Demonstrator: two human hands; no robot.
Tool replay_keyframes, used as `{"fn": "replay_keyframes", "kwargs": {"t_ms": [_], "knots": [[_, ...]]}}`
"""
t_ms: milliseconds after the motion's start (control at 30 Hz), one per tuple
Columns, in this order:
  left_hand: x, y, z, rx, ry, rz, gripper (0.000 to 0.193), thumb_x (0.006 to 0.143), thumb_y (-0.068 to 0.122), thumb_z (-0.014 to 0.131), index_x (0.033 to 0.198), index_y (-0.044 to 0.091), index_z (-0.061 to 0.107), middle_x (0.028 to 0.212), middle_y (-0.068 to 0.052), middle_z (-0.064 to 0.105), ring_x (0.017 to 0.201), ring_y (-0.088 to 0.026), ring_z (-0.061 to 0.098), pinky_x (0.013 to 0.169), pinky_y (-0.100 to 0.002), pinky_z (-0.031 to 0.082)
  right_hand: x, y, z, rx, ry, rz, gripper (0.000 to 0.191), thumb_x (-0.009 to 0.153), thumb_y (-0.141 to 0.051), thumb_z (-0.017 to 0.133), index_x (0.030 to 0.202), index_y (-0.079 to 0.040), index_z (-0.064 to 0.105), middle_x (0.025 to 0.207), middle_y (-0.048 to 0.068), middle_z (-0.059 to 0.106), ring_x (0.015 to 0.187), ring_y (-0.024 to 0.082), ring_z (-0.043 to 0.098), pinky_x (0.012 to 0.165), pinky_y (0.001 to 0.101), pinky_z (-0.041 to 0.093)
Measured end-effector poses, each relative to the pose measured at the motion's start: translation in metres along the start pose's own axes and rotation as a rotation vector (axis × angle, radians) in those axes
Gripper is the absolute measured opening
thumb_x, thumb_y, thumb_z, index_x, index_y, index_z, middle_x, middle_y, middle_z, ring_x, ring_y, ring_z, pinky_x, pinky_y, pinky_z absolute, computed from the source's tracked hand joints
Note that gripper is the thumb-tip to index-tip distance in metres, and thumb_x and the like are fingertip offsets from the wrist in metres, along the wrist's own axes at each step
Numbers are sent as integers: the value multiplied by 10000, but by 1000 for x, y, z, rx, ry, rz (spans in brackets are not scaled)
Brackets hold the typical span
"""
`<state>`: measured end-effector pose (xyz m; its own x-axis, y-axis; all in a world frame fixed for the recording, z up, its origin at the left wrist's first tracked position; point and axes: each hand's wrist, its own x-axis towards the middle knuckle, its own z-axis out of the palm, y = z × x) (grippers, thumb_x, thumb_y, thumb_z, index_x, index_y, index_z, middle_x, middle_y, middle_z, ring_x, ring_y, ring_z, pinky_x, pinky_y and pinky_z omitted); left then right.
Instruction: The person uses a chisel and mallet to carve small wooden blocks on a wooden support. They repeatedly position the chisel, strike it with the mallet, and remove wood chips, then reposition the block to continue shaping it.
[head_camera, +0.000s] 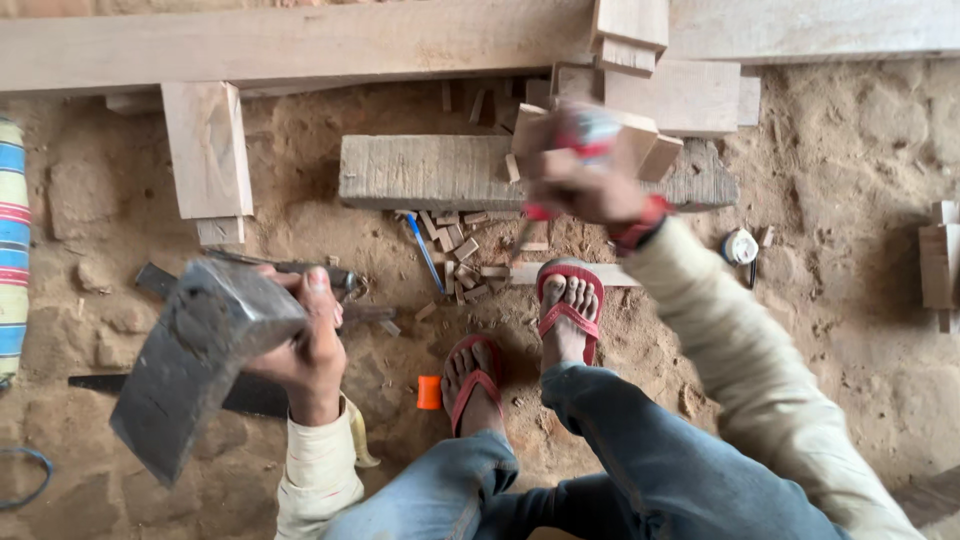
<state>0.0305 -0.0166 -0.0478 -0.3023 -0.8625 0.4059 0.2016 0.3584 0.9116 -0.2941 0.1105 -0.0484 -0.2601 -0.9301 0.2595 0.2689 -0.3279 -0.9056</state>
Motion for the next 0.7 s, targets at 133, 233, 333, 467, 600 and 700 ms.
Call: {"fn": "replay_keyframes", "kwargs": {"t_ms": [133, 233, 333, 467, 600, 700], "knots": [[-11, 5, 2, -10, -62, -13, 410, 1051, -18, 696, 1354, -16, 419, 895, -84, 625, 608, -104, 556, 595, -243, 491, 20, 52, 19, -168, -38, 35, 253, 960, -285, 749, 900, -82, 610, 717, 15, 606, 540, 98, 594, 464, 262, 527], [-10, 2, 4, 99, -147, 53, 297, 1088, -30, 693, 1281, -32, 467, 814, -102, 630, 597, -122, 563, 689, -277, 492, 21, 64, 22, -385, 24, 72, 285, 967, -295, 763, 863, -84, 603, 714, 2, 625, 570, 78, 601, 505, 241, 519], [-7, -2, 9, 102, -155, 14, 258, 1070, -25, 707, 1223, -24, 499, 793, -97, 635, 582, -124, 559, 606, -251, 481, 20, 63, 24, -377, 60, 99, 325, 967, -279, 788, 811, -81, 582, 697, -10, 607, 592, 70, 576, 542, 234, 479], [-4, -6, 16, 48, -156, 88, 395, 1018, 2, 723, 1320, -26, 469, 832, -62, 659, 593, -103, 585, 596, -252, 505, 22, 59, 28, -346, 84, 138, 332, 935, -264, 801, 784, -78, 571, 668, -29, 575, 595, 58, 544, 550, 225, 450], [-6, -6, 20, 13, -194, 84, 379, 999, 19, 728, 1291, -14, 489, 841, -54, 659, 623, -94, 574, 563, -238, 508, 25, 57, 28, -425, 75, 136, 317, 929, -258, 804, 775, -83, 590, 677, -36, 579, 613, 57, 550, 584, 218, 469], [-12, -4, 16, 80, -250, 83, 326, 1043, 11, 728, 1284, 15, 509, 825, -46, 650, 612, -89, 563, 596, -240, 484, 23, 57, 27, -491, 72, 117, 337, 920, -266, 814, 759, -82, 582, 670, -25, 576, 600, 61, 530, 580, 234, 451]]}}
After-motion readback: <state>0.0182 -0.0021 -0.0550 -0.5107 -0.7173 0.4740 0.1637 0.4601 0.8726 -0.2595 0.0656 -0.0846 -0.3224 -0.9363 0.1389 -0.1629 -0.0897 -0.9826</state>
